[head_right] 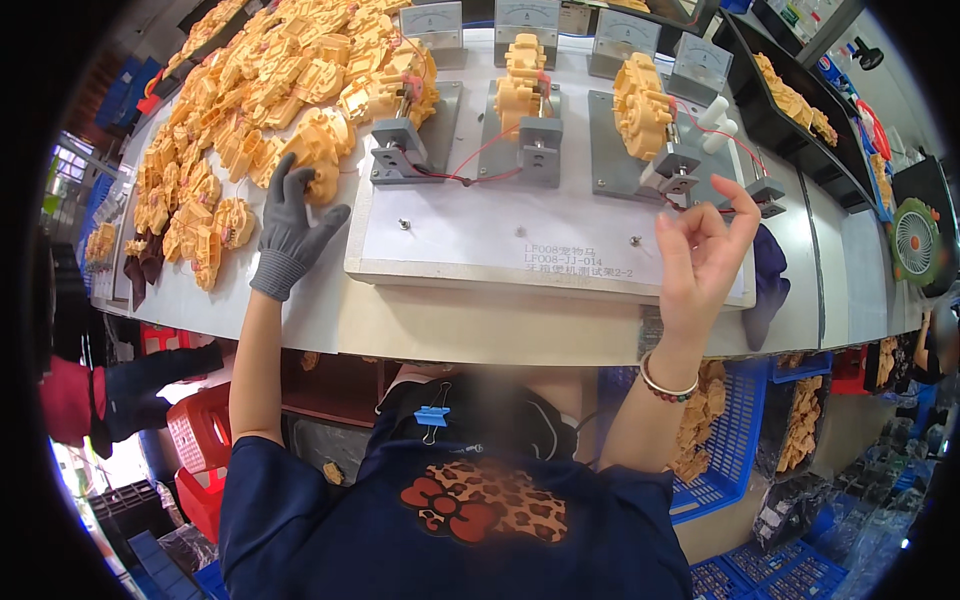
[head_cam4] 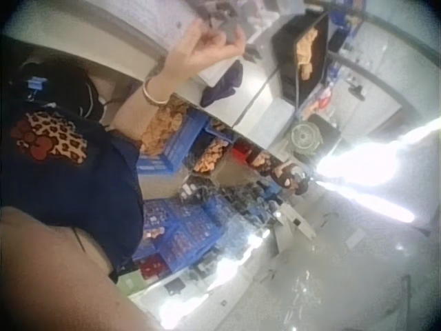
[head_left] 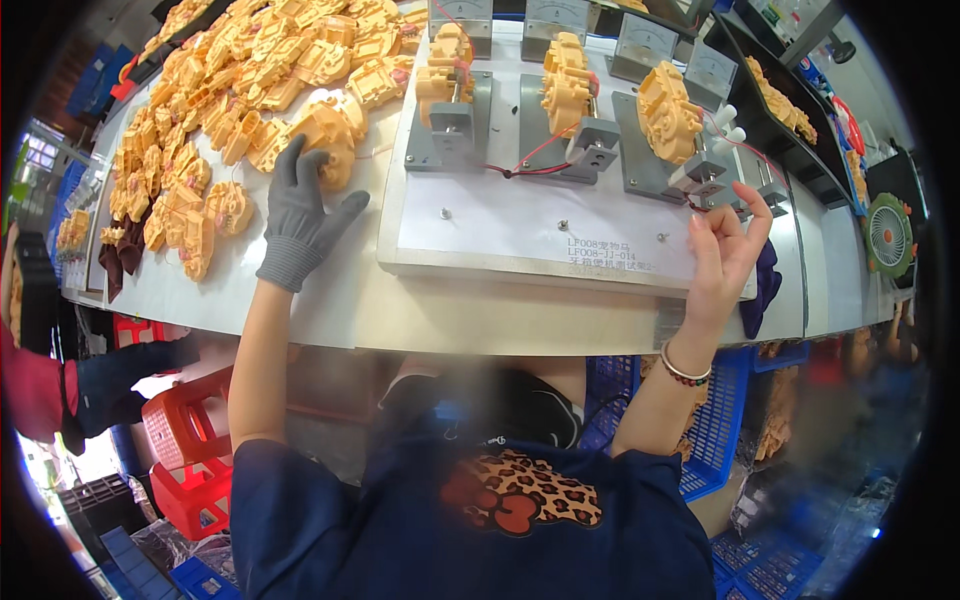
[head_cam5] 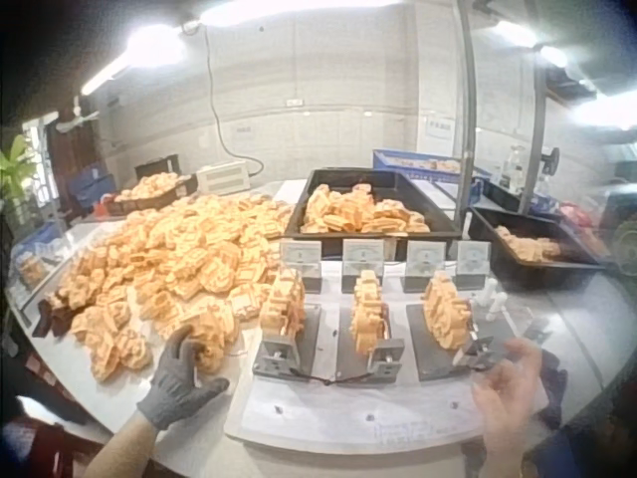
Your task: Testing and inspecting yellow plastic electronic components using a specialized test station with meters.
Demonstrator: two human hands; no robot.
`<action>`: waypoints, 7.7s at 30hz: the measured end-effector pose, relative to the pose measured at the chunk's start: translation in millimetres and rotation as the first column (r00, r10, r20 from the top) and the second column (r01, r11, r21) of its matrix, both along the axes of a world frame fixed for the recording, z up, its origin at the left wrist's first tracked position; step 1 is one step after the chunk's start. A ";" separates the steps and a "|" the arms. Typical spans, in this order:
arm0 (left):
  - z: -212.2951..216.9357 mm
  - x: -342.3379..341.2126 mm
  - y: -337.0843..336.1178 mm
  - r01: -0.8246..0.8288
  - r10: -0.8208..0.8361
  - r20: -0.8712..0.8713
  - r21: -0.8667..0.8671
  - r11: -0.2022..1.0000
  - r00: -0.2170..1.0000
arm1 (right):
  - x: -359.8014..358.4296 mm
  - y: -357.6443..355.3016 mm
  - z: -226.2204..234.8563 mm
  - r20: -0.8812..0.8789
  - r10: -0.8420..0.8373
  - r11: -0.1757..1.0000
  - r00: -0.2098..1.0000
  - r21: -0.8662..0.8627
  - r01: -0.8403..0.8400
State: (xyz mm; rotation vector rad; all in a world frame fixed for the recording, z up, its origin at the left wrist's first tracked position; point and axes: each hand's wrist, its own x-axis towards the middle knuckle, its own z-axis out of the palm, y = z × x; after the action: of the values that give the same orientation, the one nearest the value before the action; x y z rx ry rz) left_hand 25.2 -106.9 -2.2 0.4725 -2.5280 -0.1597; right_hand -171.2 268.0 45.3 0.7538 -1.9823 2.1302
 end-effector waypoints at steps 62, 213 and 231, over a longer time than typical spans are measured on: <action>148.2 -28.0 58.1 0.487 -0.387 -0.361 0.245 0.838 0.848 | -37.7 59.2 2.9 -0.039 -0.204 0.977 0.978 -0.068 0.201; -4.1 116.9 119.4 0.264 -0.229 -0.271 0.103 0.959 0.935 | 151.3 -75.7 -139.3 0.851 0.493 -0.170 -0.179 -0.108 -0.980; -12.7 118.4 116.5 0.256 -0.218 -0.246 0.136 0.957 0.944 | 154.5 -63.1 -153.4 0.856 0.420 -0.238 -0.300 -0.216 -0.947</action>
State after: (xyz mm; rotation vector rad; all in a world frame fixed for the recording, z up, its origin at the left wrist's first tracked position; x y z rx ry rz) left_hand 143.6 9.6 -14.9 0.1951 -2.3452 -0.4926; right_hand -16.7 204.9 -108.1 2.8716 -3.4715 2.2148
